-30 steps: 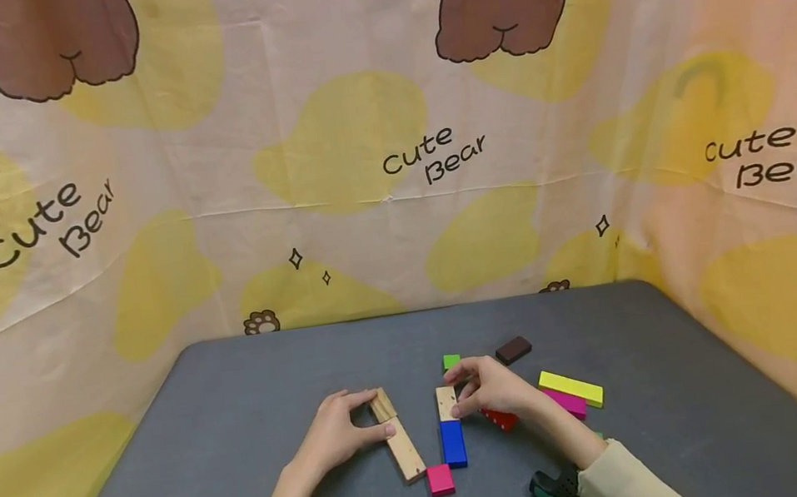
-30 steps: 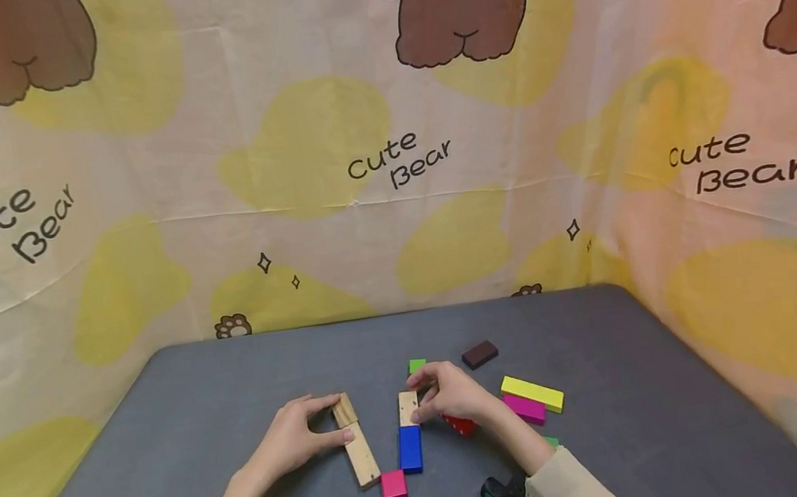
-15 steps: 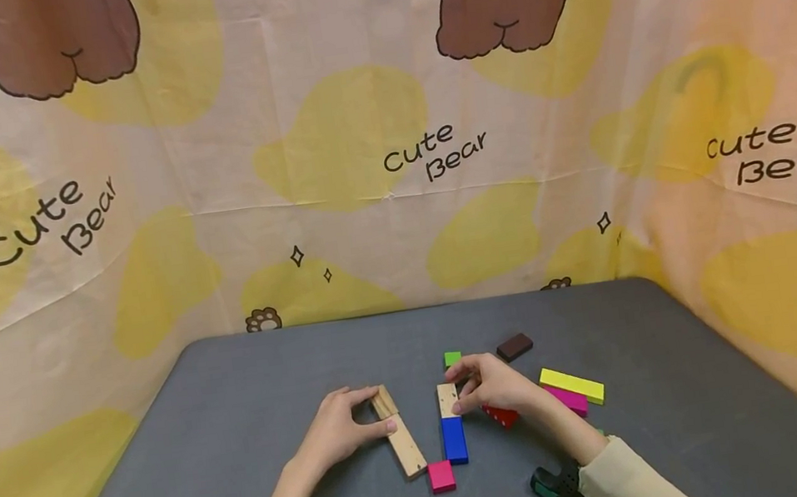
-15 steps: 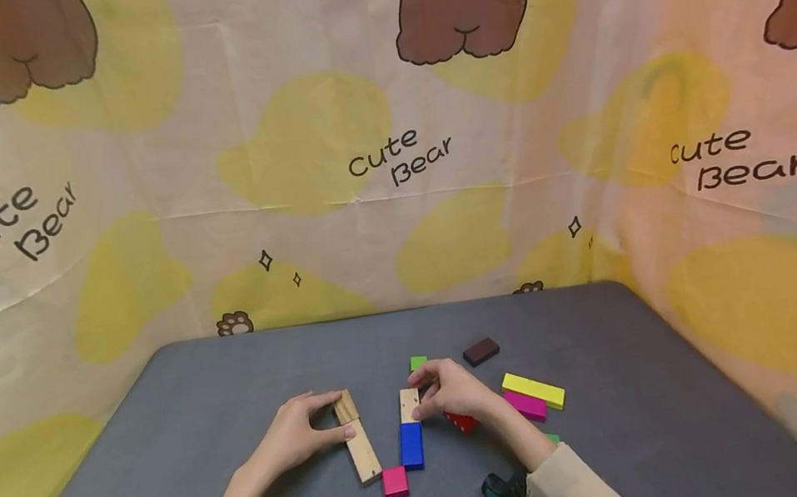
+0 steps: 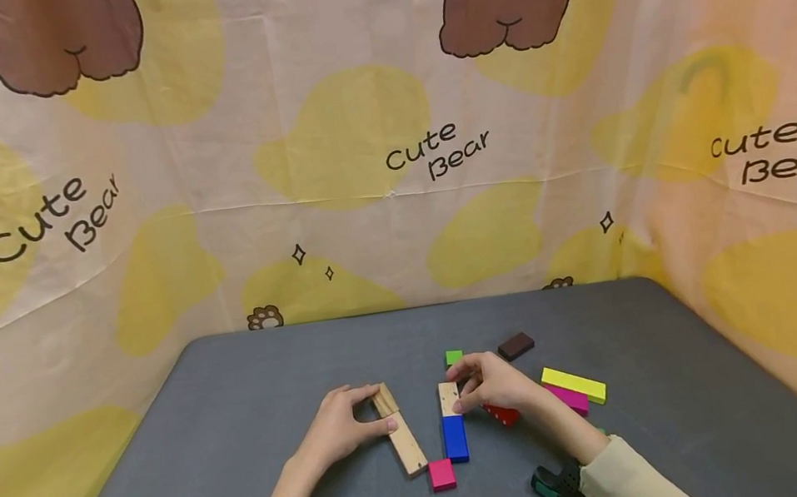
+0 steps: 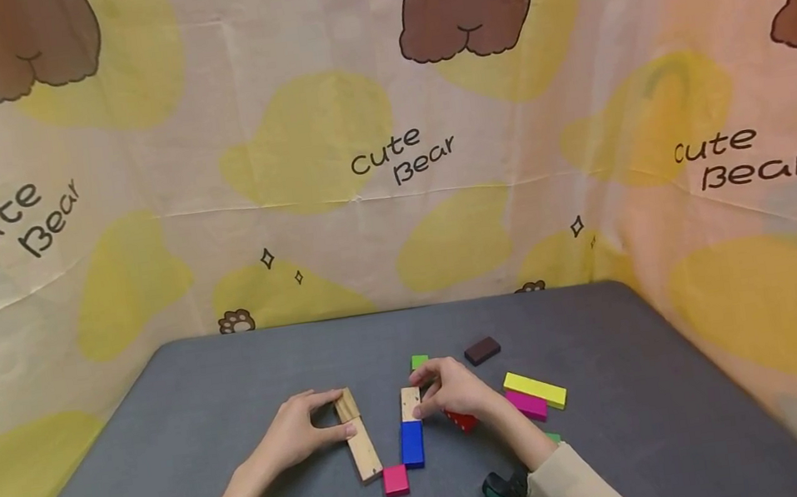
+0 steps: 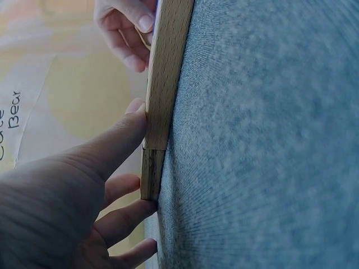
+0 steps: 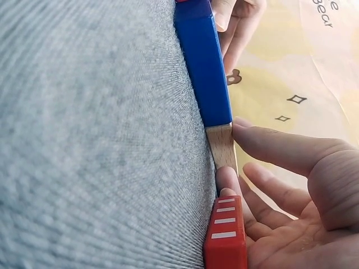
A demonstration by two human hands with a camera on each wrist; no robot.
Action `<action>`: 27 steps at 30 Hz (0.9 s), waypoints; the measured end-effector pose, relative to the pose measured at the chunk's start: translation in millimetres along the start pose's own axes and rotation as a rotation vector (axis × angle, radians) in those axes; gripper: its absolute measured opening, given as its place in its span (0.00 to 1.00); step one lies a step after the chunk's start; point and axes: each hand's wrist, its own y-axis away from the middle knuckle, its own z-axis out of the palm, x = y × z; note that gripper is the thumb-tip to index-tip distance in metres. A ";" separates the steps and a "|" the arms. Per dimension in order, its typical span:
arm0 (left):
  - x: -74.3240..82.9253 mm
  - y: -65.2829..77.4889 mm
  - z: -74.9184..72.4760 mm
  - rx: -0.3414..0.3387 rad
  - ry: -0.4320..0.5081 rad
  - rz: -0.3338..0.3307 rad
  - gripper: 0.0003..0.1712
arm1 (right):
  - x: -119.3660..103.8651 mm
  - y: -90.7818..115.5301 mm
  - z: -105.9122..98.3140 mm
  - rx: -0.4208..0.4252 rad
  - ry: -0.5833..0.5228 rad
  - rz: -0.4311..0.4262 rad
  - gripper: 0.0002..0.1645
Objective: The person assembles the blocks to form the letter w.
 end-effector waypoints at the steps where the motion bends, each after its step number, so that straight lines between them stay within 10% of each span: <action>1: 0.1 0.0 0.0 -0.002 0.002 0.000 0.41 | 0.0 0.2 -0.1 0.000 -0.001 -0.001 0.26; 27: -1.1 -0.8 0.7 0.001 -0.002 -0.002 0.41 | 0.0 -0.6 -5.2 0.027 0.017 -0.033 0.24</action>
